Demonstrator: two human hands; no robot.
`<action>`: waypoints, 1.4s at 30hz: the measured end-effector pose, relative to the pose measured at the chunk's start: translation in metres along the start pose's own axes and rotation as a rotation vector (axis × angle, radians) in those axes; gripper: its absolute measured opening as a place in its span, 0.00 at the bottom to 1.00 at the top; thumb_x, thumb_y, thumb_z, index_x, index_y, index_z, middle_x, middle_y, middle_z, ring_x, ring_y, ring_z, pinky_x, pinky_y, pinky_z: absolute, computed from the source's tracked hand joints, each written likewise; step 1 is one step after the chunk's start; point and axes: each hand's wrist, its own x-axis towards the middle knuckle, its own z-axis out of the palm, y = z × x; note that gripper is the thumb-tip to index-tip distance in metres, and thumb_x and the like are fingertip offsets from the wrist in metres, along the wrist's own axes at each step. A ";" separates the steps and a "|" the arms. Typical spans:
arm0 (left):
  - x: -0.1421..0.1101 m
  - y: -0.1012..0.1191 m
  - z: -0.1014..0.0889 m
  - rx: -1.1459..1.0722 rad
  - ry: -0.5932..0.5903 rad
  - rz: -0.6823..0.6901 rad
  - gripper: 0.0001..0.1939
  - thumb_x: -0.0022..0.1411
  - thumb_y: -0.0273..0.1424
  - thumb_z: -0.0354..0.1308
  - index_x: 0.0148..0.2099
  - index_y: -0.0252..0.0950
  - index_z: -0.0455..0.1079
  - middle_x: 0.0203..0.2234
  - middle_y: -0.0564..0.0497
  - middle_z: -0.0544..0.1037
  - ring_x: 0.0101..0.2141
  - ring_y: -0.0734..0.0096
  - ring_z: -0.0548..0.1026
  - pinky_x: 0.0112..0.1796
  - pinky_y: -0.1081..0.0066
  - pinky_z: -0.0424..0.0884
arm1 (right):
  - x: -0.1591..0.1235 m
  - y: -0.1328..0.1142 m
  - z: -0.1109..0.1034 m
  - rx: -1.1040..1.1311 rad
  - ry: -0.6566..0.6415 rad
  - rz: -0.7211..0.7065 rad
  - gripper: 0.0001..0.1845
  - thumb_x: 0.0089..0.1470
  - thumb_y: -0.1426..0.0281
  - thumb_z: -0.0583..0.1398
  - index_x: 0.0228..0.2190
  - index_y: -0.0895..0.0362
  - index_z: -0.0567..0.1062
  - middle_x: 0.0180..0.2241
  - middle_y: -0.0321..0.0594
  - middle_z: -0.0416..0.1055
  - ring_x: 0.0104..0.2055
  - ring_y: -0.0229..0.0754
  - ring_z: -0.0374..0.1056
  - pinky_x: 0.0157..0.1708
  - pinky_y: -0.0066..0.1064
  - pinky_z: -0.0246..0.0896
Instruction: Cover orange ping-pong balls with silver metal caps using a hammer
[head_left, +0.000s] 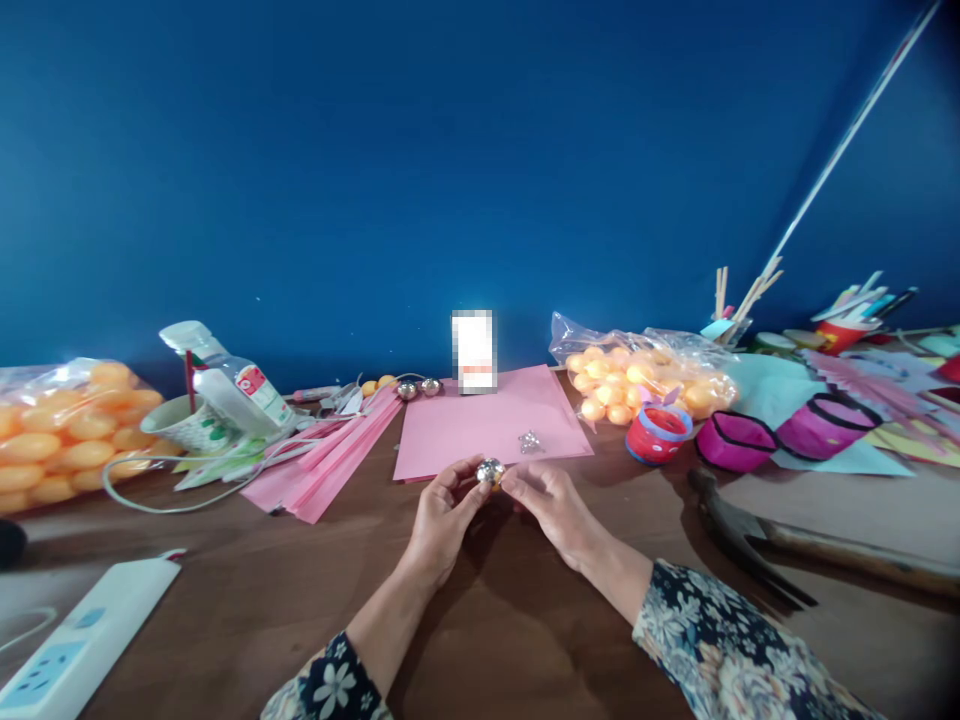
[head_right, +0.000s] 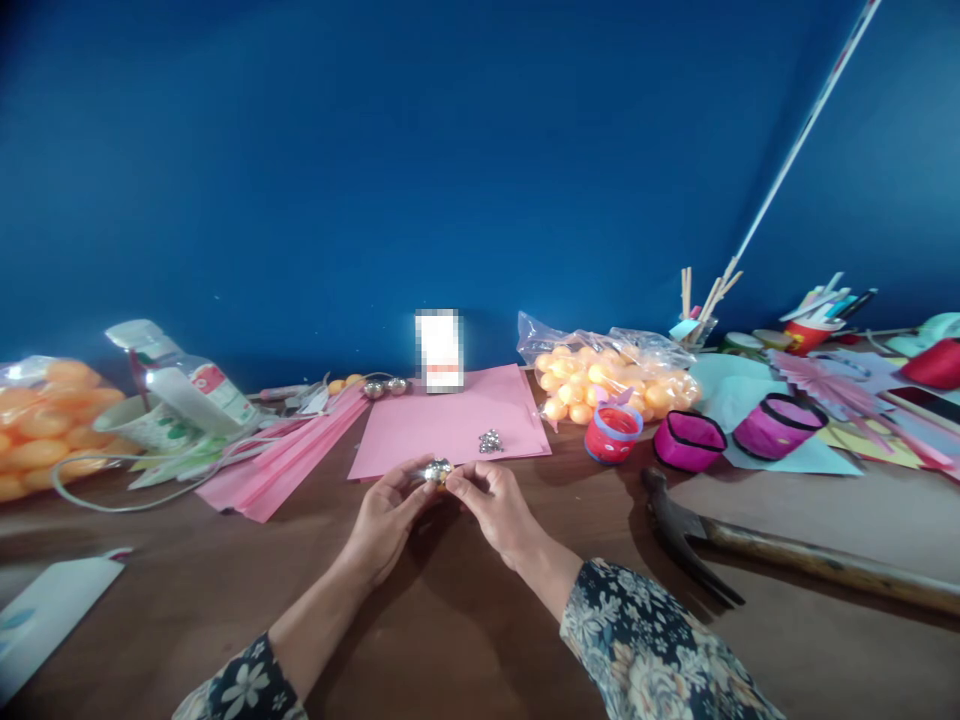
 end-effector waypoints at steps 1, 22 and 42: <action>0.000 0.000 0.000 0.004 0.003 -0.001 0.22 0.48 0.31 0.64 0.47 0.33 0.68 0.41 0.44 0.77 0.41 0.63 0.75 0.46 0.62 0.69 | 0.000 0.000 0.000 -0.002 0.002 0.002 0.16 0.44 0.58 0.63 0.23 0.60 0.73 0.21 0.33 0.65 0.24 0.33 0.57 0.24 0.25 0.53; 0.000 -0.002 -0.002 0.007 0.003 0.021 0.22 0.49 0.31 0.64 0.47 0.33 0.68 0.42 0.44 0.76 0.42 0.64 0.74 0.46 0.63 0.68 | 0.000 0.001 0.000 -0.030 0.008 -0.021 0.15 0.46 0.58 0.62 0.24 0.59 0.73 0.21 0.33 0.66 0.24 0.34 0.59 0.26 0.26 0.56; 0.000 -0.002 -0.001 0.023 0.011 0.030 0.20 0.47 0.31 0.64 0.44 0.36 0.68 0.40 0.47 0.77 0.41 0.64 0.75 0.44 0.64 0.69 | 0.000 0.006 0.000 0.051 0.011 0.032 0.16 0.44 0.57 0.63 0.26 0.58 0.73 0.28 0.37 0.72 0.31 0.39 0.66 0.33 0.30 0.63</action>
